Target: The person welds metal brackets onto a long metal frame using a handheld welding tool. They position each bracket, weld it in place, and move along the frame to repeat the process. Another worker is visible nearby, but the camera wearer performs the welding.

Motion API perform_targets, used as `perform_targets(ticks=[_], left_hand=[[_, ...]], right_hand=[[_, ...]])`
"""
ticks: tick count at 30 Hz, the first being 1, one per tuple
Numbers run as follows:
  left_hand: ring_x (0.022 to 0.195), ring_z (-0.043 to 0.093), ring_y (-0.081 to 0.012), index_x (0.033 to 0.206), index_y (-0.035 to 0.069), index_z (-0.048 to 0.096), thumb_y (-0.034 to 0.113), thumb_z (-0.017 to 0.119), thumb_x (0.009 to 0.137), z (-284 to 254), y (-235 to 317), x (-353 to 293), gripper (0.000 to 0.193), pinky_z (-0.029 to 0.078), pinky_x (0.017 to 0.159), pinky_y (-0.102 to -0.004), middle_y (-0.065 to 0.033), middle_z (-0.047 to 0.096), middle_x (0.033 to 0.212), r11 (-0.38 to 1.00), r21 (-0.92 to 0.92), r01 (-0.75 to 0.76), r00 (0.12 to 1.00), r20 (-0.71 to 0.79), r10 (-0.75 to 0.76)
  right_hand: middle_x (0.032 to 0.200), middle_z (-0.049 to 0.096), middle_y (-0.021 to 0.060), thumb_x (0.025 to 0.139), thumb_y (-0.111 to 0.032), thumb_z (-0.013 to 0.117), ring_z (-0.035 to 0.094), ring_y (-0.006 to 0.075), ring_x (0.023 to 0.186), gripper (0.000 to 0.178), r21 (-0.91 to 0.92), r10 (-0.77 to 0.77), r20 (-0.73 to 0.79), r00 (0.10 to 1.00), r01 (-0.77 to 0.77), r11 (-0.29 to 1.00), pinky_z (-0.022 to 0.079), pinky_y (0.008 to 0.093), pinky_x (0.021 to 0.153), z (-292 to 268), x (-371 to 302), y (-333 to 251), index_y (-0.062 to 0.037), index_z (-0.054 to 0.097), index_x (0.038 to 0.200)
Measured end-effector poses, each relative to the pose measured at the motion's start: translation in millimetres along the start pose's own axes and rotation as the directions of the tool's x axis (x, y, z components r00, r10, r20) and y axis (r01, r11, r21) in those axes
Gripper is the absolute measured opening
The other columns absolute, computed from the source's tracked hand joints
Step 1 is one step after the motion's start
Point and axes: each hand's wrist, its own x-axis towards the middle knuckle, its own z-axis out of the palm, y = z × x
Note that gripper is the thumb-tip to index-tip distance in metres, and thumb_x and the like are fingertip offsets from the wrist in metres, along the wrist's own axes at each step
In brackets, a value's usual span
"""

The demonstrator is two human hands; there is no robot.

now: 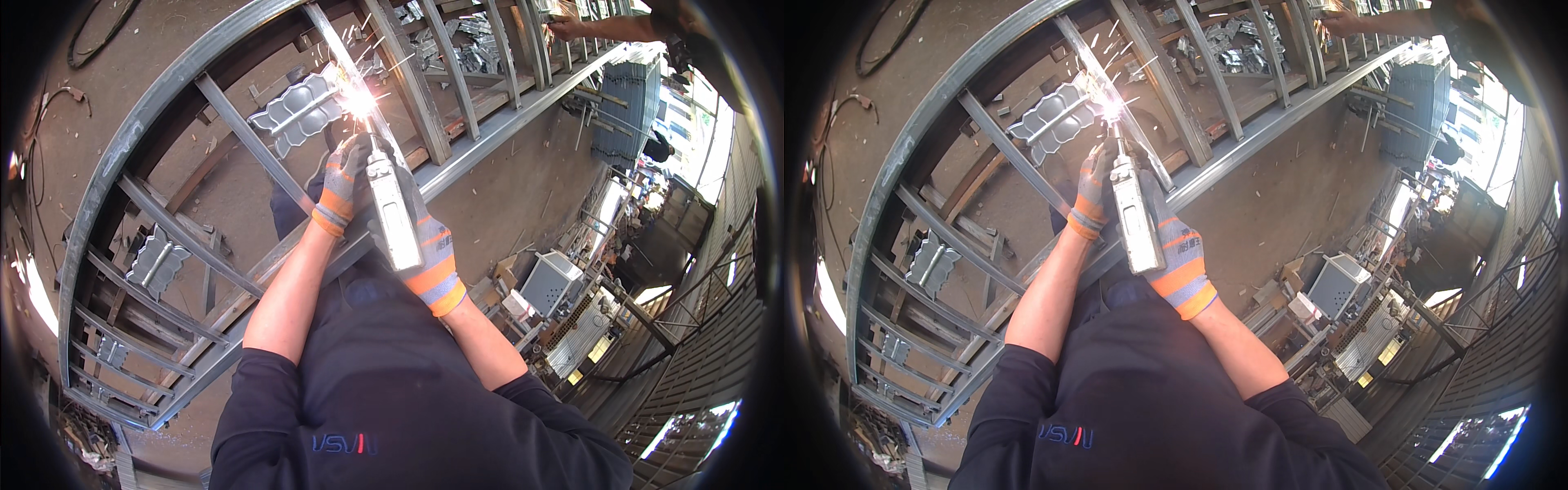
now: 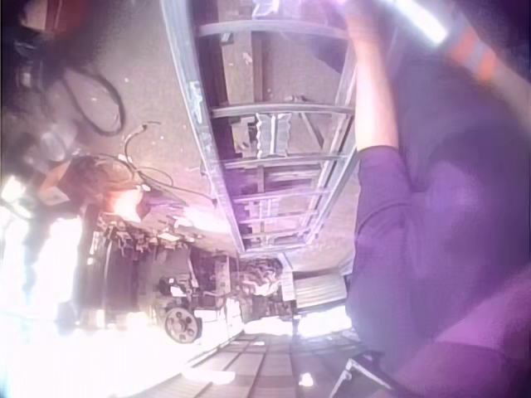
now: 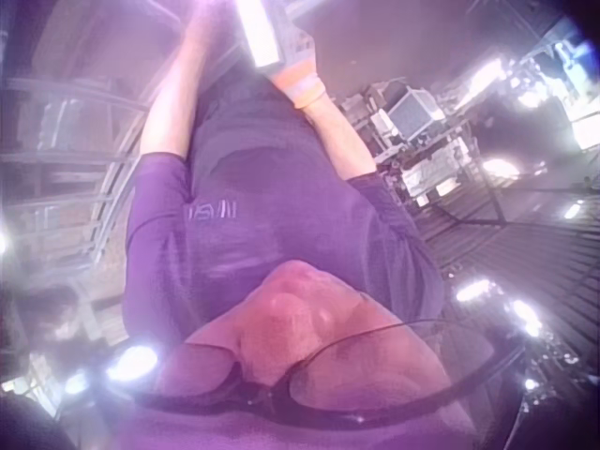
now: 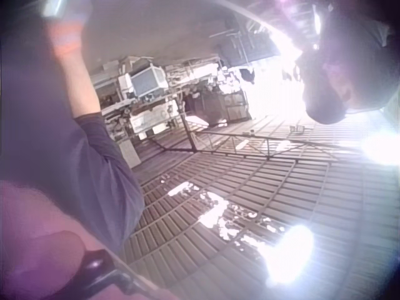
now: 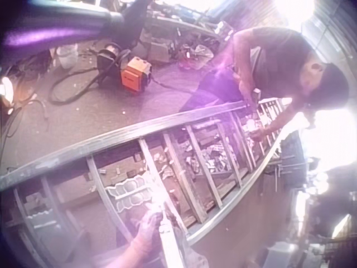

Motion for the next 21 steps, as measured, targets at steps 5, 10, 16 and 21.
perform_targets(ticks=[5, 10, 16, 21], left_hand=[[0.104, 0.073, -0.0171, 0.130, 0.002, 0.067, 0.041, 0.070, 0.107, 0.7, -1.3, -0.1, 0.045, 0.060, 0.094, -0.0326, -0.0084, 0.075, 0.117, 0.999, -0.030, -0.015, 1.000, -0.008, 0.014], [0.104, 0.073, -0.0173, 0.132, 0.002, 0.066, 0.041, 0.071, 0.107, -0.8, -5.9, -1.5, 0.046, 0.061, 0.094, -0.0323, -0.0087, 0.075, 0.118, 0.996, -0.066, 0.054, 0.994, -0.087, -0.060], [0.106, 0.072, -0.0179, 0.130, 0.000, 0.067, 0.037, 0.066, 0.109, -2.5, -6.6, 0.9, 0.042, 0.059, 0.094, -0.0323, -0.0088, 0.075, 0.118, 1.000, -0.011, 0.021, 0.998, -0.054, -0.022], [0.103, 0.070, -0.0170, 0.125, 0.000, 0.070, 0.029, 0.059, 0.110, 3.5, -1.0, -5.7, 0.034, 0.057, 0.093, -0.0325, -0.0070, 0.074, 0.116, 0.988, 0.153, -0.007, 1.000, -0.024, 0.011]], right_hand=[[0.099, 0.074, 0.0184, 0.095, -0.013, 0.079, 0.072, 0.0376, 0.080, 0.044, 0.008, -0.046, -0.025, 0.999, 0.047, 0.999, 0.059, 0.0428, 0.070, -0.5, 2.1, -3.4, 0.0002, 0.063, 0.134], [0.101, 0.074, 0.0185, 0.095, -0.012, 0.079, 0.072, 0.0370, 0.081, 0.049, 0.002, 0.005, 0.008, 1.000, -0.005, 1.000, 0.059, 0.0422, 0.070, -0.3, 2.0, -1.6, 0.0001, 0.060, 0.138], [0.100, 0.075, 0.0162, 0.095, -0.011, 0.079, 0.073, 0.0352, 0.082, 0.048, 0.055, -0.005, -0.004, 1.000, 0.005, 0.998, 0.058, 0.0407, 0.070, -1.5, 0.8, -0.3, -0.0006, 0.061, 0.138], [0.097, 0.075, 0.0138, 0.094, -0.011, 0.078, 0.072, 0.0337, 0.081, 0.038, 0.044, -0.004, 0.026, 1.000, 0.003, 0.999, 0.058, 0.0403, 0.070, -8.6, -6.0, 1.6, -0.0027, 0.067, 0.130]])
